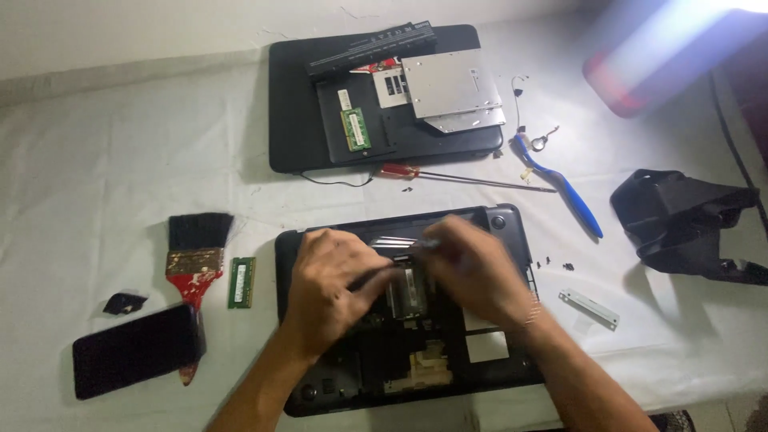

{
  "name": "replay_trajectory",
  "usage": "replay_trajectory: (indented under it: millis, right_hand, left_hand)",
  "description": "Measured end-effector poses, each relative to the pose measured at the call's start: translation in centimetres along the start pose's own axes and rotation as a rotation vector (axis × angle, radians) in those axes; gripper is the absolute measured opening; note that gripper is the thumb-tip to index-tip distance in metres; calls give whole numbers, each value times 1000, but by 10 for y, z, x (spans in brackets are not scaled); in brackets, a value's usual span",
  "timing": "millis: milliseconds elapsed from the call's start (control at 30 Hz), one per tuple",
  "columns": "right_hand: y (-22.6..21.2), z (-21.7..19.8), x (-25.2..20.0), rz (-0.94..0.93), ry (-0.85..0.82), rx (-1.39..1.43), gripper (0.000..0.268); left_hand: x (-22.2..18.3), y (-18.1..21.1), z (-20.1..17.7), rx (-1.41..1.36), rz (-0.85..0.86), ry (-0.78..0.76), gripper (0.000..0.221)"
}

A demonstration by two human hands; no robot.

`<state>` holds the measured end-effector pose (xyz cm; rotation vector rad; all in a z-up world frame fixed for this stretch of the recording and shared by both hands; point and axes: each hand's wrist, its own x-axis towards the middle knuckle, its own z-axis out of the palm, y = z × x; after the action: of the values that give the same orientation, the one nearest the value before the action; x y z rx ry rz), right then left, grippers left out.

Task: Removing the back cover and internal cooling fan from a laptop using a screwdriver and manual prying.

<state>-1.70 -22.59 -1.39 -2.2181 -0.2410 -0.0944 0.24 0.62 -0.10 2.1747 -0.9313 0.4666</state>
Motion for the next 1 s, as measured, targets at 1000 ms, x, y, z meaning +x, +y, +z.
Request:
replay_trajectory:
  millis: [1000]
  right_hand:
    - [28,-49,32,50,-102,-499,30]
  left_hand:
    - [1,-32,-23,229,-428,-9,40]
